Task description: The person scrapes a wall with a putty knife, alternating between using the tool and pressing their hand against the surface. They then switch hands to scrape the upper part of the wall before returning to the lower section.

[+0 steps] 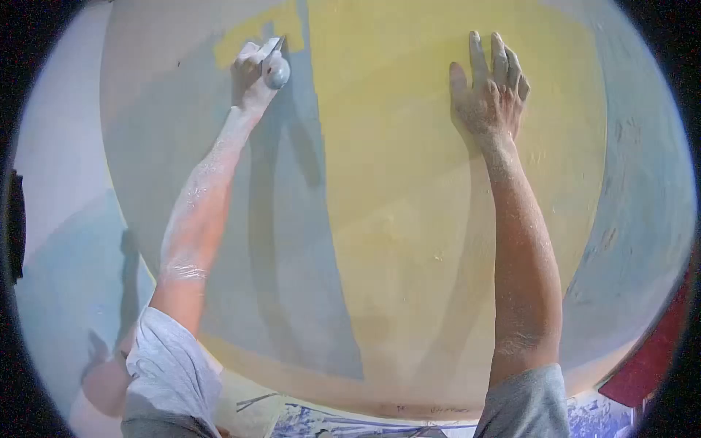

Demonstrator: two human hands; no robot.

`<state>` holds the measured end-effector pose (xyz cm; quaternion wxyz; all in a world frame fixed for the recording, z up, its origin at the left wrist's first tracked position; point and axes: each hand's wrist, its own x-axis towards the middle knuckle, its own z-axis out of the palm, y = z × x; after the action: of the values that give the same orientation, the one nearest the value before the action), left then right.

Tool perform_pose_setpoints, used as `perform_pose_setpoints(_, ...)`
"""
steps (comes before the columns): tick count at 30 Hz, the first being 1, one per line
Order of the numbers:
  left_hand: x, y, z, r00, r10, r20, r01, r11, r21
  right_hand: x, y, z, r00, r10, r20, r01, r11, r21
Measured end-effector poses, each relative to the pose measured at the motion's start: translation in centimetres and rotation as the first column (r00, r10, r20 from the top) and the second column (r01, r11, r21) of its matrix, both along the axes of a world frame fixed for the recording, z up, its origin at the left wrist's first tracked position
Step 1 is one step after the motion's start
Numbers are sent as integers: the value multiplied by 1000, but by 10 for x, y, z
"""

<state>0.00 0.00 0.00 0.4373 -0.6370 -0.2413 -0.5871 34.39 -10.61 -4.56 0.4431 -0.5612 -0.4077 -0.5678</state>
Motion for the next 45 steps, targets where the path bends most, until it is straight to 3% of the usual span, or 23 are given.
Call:
perform_pose_setpoints(2, 2, -5, -7, 999, -13, -48, 15, 999, 40, -1, -2, 1, 999, 22, 24, -23, 999, 32)
perform_pose_setpoints(3, 3, -11, 26, 993, -8, -117, 24, 991, 135, -3, 1, 7, 999, 19, -42, -14, 991, 130)
perform_pose_setpoints(5, -2, -14, 12, 970, -161, -180, 172, 984, 50, -3, 4, 2, 999, -8, -32, 12, 990, 138)
perform_pose_setpoints(7, -2, -13, 30, 985, -141, -101, 139, 990, -23, -2, 2, 11, 1000, 9, -5, -8, 986, 164)
perform_pose_setpoints(9, 0, -4, 48, 997, 6, -81, 3, 994, 105, -4, 3, 8, 1000, 30, 1, -29, 987, 157)
perform_pose_setpoints(12, -4, -9, 24, 992, -71, -104, 80, 992, 93, -4, 1, 9, 1000, 21, -3, -20, 985, 173)
perform_pose_setpoints(15, 0, -14, 31, 983, -143, -111, 147, 989, 22, -4, 5, 11, 1000, -5, -31, 9, 989, 151)
perform_pose_setpoints(17, 4, -2, 50, 998, 55, -24, -52, 994, 94, -2, 4, 11, 999, 6, -39, -1, 990, 140)
perform_pose_setpoints(19, -3, -5, 36, 994, 48, -94, -36, 991, 129, -4, 4, 7, 999, 2, -34, 2, 992, 130)
perform_pose_setpoints(21, -4, -12, 22, 975, -156, -156, 160, 987, 16, -1, 1, 11, 999, -6, -37, 12, 989, 149)
perform_pose_setpoints(25, 0, -8, 59, 991, 102, -84, -91, 988, 125, -7, 1, 9, 999, -7, -54, 14, 992, 128)
perform_pose_setpoints(27, -3, -5, 43, 995, 70, -76, -61, 991, 117, -6, 2, 8, 999, 9, -54, -2, 990, 139)
perform_pose_setpoints(29, -6, -11, 26, 985, -114, -131, 126, 988, 88, -1, 4, 10, 999, -12, -34, 16, 990, 140)
perform_pose_setpoints(31, -9, -3, 37, 980, -175, -92, 179, 983, 44, -2, 3, 12, 999, -11, -45, 17, 990, 139)
perform_pose_setpoints(33, -7, 0, 53, 996, 50, -74, -39, 989, 140, -4, 2, 9, 998, -3, -59, 10, 993, 116)
perform_pose_setpoints(35, -6, 0, 35, 998, 65, -28, -60, 990, 128, -5, 2, 9, 998, 4, -60, 4, 992, 129)
perform_pose_setpoints(37, -6, -7, 16, 983, -151, -101, 157, 986, 54, -6, 1, 9, 998, -6, -68, 15, 991, 132)
perform_pose_setpoints(39, -6, -11, 34, 985, -99, -144, 111, 991, 79, -5, 0, 12, 998, -13, -58, 20, 992, 125)
perform_pose_setpoints(41, -5, -7, 44, 995, 75, -72, -68, 993, 96, -6, 1, 9, 998, -12, -67, 19, 993, 114)
perform_pose_setpoints(42, -2, -7, 39, 995, 81, -55, -74, 990, 121, -7, 2, 7, 998, -10, -68, 18, 994, 110)
perform_pose_setpoints(43, -2, -7, 36, 995, 76, -57, -69, 990, 122, -6, 2, 6, 998, -8, -55, 14, 994, 111)
perform_pose_setpoints(45, -7, -10, 30, 981, -141, -135, 156, 982, 106, -2, 1, 10, 999, -10, -41, 15, 991, 131)
